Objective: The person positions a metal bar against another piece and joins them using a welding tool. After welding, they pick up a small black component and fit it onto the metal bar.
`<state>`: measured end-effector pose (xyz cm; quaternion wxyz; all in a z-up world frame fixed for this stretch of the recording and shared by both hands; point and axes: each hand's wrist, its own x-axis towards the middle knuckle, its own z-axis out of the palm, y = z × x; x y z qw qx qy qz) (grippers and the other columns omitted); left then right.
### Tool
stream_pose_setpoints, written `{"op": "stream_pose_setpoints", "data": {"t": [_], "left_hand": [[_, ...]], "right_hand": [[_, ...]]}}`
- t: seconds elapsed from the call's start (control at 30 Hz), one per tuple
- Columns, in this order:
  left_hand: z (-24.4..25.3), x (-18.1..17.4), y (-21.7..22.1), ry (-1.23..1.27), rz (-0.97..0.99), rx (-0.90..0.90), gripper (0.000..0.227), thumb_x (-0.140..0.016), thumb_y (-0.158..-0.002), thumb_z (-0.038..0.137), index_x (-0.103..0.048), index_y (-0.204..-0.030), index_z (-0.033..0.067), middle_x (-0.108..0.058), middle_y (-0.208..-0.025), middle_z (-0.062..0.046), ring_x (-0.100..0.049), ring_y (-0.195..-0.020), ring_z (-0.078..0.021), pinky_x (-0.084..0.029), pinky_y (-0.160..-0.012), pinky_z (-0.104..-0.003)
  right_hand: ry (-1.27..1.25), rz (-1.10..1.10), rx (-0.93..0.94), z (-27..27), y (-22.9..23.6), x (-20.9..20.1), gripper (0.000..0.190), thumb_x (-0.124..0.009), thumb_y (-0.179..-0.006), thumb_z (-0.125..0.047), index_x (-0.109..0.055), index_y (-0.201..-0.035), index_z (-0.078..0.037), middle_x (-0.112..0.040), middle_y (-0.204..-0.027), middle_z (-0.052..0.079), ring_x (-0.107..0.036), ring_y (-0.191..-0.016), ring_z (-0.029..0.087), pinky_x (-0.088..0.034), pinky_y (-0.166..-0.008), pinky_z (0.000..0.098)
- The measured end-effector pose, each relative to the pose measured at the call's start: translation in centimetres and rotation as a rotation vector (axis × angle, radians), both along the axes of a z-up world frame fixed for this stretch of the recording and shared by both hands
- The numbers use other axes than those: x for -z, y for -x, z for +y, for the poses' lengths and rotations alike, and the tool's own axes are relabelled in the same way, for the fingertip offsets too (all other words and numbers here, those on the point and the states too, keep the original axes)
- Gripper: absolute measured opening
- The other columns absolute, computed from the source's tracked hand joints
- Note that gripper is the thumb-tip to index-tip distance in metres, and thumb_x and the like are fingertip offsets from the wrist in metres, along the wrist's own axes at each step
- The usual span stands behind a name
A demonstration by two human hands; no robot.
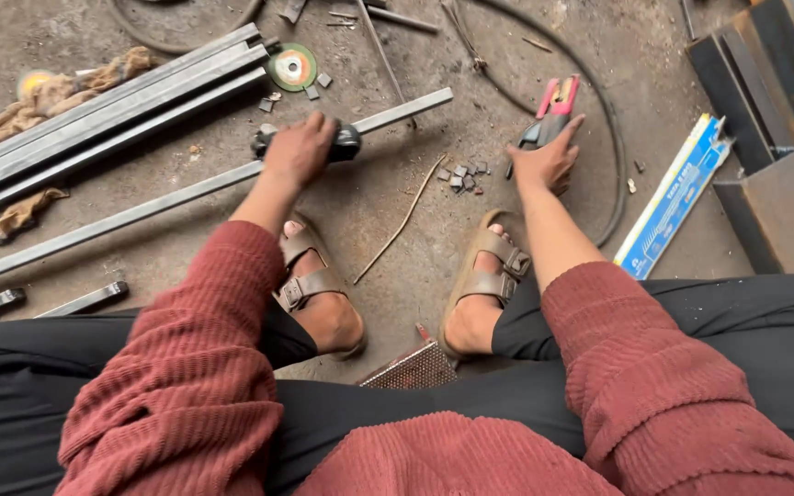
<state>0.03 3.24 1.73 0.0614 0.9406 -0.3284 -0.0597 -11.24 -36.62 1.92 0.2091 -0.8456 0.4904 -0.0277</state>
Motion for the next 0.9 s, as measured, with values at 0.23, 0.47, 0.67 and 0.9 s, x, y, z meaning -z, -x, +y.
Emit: {"op": "stream_pose_setpoints", "data": {"t": [0.23,0.47,0.67,0.9], "left_hand": [[-1.4,0.7,-1.2,0.104,0.053,-0.019,0.029,-0.057,-0.094,0.004,-0.061,-0.122,0.0120,-0.062,-0.114,-0.014,-0.065,-0.110,-0.0338,-0.054,-0.086,-0.052],[-10.4,-0.5,2.2,0.345,0.054,-0.119,0.043,-0.058,-0.086,-0.005,-0.060,-0.127,0.0085,-0.062,-0.116,-0.020,-0.064,-0.104,-0.0388,-0.056,-0.083,-0.049],[-15.2,6.1,11.2,0.038,0.291,-0.232,0.021,-0.052,-0.095,0.013,-0.063,-0.109,0.0015,-0.064,-0.107,-0.024,-0.070,-0.092,-0.0390,-0.060,-0.073,-0.046],[-15.7,7.8,13.8,0.159,0.296,-0.257,0.014,-0.056,-0.097,0.011,-0.061,-0.104,0.0005,-0.070,-0.097,-0.023,-0.073,-0.088,-0.0407,-0.060,-0.072,-0.047]], "right_hand": [[0.147,0.028,0.108,-2.3,0.4,0.1,0.080,-0.088,-0.068,-0.023,-0.056,-0.140,-0.029,-0.050,-0.132,0.009,-0.046,-0.130,0.036,-0.037,-0.103,0.0604],[0.050,-0.307,-0.553,-1.7,-1.4,6.7,0.021,-0.078,-0.085,-0.015,-0.077,-0.106,-0.015,-0.076,-0.107,0.011,-0.072,-0.101,0.029,-0.056,-0.091,0.0400],[-0.143,-0.020,-0.968,2.5,-2.1,4.2,0.032,-0.086,-0.080,-0.027,-0.077,-0.107,-0.013,-0.072,-0.108,0.016,-0.068,-0.102,0.036,-0.052,-0.092,0.0451],[-0.038,0.179,-0.894,3.5,-1.8,3.7,0.022,-0.084,-0.078,-0.022,-0.078,-0.097,-0.012,-0.068,-0.117,0.015,-0.064,-0.114,0.036,-0.052,-0.095,0.0471]]}}
